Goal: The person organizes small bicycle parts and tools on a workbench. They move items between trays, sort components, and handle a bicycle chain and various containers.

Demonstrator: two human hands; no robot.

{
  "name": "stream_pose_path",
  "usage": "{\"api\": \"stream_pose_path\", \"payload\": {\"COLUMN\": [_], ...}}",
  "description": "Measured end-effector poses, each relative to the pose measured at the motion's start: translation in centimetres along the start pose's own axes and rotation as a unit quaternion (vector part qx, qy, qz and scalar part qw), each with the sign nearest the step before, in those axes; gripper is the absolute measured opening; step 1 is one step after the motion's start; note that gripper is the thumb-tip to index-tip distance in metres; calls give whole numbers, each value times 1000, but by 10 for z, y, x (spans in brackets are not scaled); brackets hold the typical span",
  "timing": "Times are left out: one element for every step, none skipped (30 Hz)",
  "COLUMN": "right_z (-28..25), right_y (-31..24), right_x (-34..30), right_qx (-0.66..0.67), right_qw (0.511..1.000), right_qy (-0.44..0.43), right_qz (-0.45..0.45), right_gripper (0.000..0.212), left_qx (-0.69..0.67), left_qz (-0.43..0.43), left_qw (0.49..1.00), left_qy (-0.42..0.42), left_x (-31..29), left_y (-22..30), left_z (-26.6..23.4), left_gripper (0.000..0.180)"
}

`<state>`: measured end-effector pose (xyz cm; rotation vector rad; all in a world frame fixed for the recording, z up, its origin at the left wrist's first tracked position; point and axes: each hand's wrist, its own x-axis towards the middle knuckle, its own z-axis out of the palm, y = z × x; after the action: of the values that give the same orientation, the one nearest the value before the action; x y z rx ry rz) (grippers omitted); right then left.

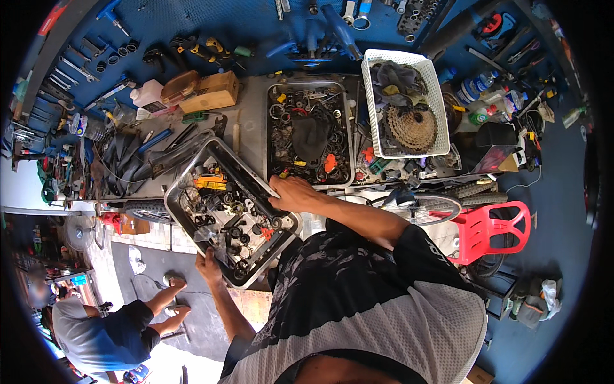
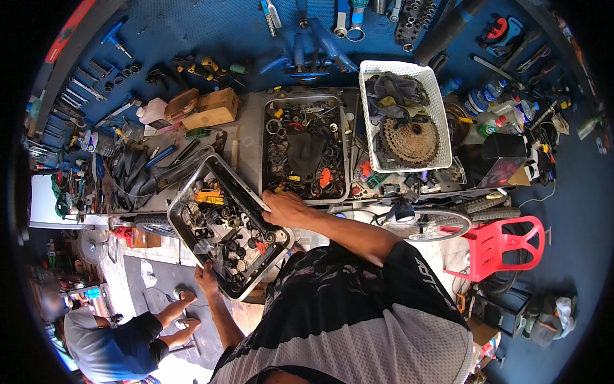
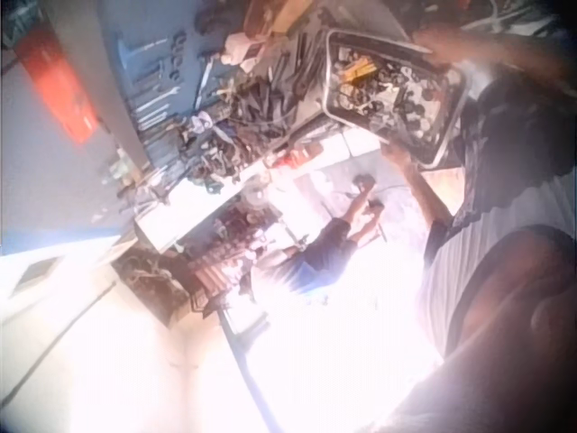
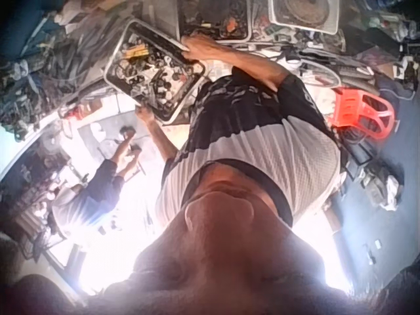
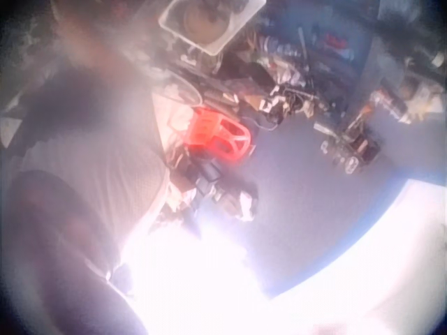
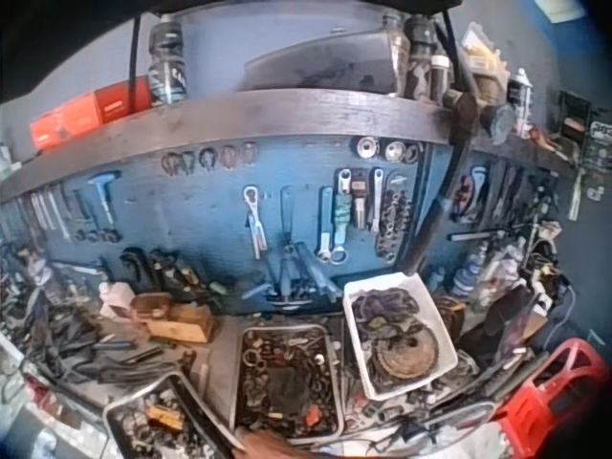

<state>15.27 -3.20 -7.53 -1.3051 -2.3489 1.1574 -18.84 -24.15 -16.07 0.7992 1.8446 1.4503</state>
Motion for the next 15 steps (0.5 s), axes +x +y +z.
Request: {"api": "stream_pose_path", "payload": {"right_z": [0,-2,-6,-11,-20,-31,-43,-44,-50,-57,-64,-65,-64,-63,-59], "right_y": [1,3,4,5,5,3,-2,8,11,13,15,25,34,44,57], "right_x": [-4,-11,-19,-28,-38,-48,-56,-62,-67,-73,-80,-85,-90,-94,-97], "right_qx": [12,25,37,46,54,62,84,83,91,100,97,106,105,102,122], "right_qw": [1000,1000,999,998,997,996,994,993,990,987,984,979,972,965,956], "right_qy": [8,13,21,32,46,59,53,72,83,95,122,146,177,206,229], "right_qz": [-2,-5,-6,3,13,22,49,54,65,77,90,100,113,122,137], "right_gripper": [37,37,37,37,37,37,40,40,40,41,41,40,40,40,39], "left_qx": [-10,-19,0,32,63,94,153,141,139,136,115,95,115,141,132], "left_qz": [6,12,20,25,30,37,23,61,45,29,45,61,49,88,85], "left_qw": [1000,1000,1000,999,997,995,987,987,986,984,985,985,981,972,969], "left_qy": [-3,-4,-15,-17,-22,-26,-44,-49,-79,-110,-123,-134,-148,-167,-193], "left_x": [-2,-5,-5,-5,-3,-1,4,5,16,27,34,38,44,57,72], "left_y": [2,5,14,23,46,70,94,117,116,116,122,132,140,136,125], "left_z": [0,-1,1,5,18,30,38,58,61,63,81,102,117,130,141], "left_gripper": [11,12,15,16,18,19,22,23,25,26,26,25,25,25,24]}}
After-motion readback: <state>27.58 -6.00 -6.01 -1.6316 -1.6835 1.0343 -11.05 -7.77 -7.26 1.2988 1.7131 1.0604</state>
